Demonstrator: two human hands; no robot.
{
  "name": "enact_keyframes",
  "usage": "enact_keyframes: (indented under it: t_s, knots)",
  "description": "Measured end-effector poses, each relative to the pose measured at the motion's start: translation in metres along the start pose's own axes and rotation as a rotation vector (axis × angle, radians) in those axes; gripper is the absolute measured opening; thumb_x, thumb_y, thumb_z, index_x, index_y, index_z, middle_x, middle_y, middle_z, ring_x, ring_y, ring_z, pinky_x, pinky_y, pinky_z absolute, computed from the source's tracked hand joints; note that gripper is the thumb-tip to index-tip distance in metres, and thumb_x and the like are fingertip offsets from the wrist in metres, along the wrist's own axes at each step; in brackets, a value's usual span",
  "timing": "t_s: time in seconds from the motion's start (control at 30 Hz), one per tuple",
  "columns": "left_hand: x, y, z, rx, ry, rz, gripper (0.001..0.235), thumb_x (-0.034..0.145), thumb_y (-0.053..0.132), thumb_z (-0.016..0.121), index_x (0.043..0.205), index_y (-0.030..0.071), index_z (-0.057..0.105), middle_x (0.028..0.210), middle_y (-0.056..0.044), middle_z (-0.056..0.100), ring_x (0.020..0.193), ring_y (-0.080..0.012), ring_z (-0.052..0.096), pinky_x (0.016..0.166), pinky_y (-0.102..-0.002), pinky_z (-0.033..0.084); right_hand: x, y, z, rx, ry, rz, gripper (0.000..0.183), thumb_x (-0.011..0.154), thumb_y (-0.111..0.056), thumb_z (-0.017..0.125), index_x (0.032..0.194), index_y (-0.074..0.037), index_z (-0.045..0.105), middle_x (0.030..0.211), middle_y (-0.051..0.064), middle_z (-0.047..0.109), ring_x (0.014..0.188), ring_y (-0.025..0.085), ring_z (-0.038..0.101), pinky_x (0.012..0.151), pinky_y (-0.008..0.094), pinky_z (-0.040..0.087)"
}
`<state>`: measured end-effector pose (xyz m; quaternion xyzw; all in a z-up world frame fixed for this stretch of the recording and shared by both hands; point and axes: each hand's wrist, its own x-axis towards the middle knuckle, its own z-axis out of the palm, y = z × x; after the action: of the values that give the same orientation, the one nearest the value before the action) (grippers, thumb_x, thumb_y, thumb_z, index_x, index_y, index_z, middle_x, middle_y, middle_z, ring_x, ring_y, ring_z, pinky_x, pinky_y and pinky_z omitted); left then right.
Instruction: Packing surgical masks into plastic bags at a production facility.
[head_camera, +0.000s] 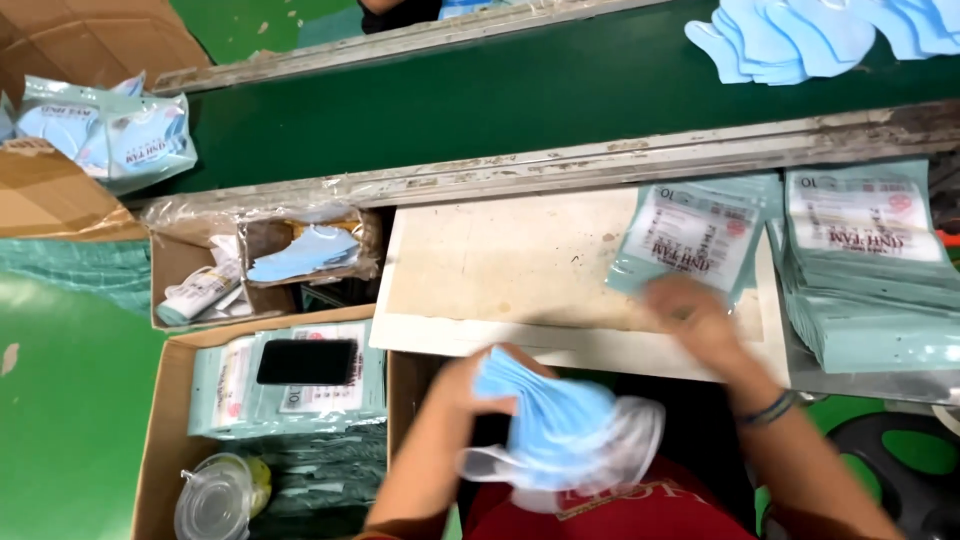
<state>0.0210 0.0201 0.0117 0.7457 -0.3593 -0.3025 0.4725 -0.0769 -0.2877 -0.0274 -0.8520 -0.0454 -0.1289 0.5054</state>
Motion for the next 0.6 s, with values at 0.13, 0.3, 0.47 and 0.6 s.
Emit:
enact_keyframes:
  t_s: [0.13, 0.3, 0.47, 0.6]
  knots:
    - [0.037, 0.002, -0.023, 0.531, -0.206, -0.247, 0.042, 0.090, 0.044, 0.077, 0.109, 0.007, 0.079, 0.114, -0.016, 0.077, 0.106, -0.0339, 0.073, 0.097, -0.042, 0.057, -0.014, 0.081, -0.015, -0.533, 0.157, 0.020, 0.021, 0.089, -0.019, 0.068, 0.104, -0.004, 0.075, 0.111, 0.012, 0.069, 0.097, 0.030, 0.069, 0.084, 0.041, 0.058]
    - [0.112, -0.022, 0.052, 0.637, -0.383, 0.400, 0.079, 0.081, 0.057, 0.081, 0.138, 0.006, 0.059, 0.170, -0.018, 0.029, 0.161, -0.0339, 0.019, 0.130, -0.044, 0.020, -0.011, 0.067, -0.008, -0.984, -0.040, -0.106, 0.011, 0.078, -0.016, 0.068, 0.078, -0.005, 0.070, 0.088, 0.010, 0.067, 0.089, 0.031, 0.068, 0.074, 0.042, 0.057]
    - [0.137, -0.002, 0.090, 0.701, -0.596, 0.100, 0.065, 0.082, 0.061, 0.069, 0.134, 0.023, 0.067, 0.172, -0.014, 0.010, 0.159, -0.0312, -0.001, 0.125, -0.053, 0.007, 0.010, 0.067, -0.020, -0.973, 0.046, 0.000, 0.010, 0.078, -0.017, 0.069, 0.077, -0.007, 0.068, 0.085, 0.011, 0.066, 0.084, 0.031, 0.067, 0.072, 0.044, 0.056]
    - [0.136, -0.013, 0.089, 0.656, -0.554, 0.137, 0.058, 0.082, 0.061, 0.070, 0.128, 0.026, 0.071, 0.172, -0.013, 0.011, 0.160, -0.0306, -0.002, 0.126, -0.053, 0.006, 0.029, 0.027, -0.025, -0.886, 0.226, 0.009, 0.020, 0.071, -0.018, 0.069, 0.087, -0.006, 0.070, 0.089, 0.013, 0.067, 0.084, 0.034, 0.067, 0.067, 0.044, 0.054]
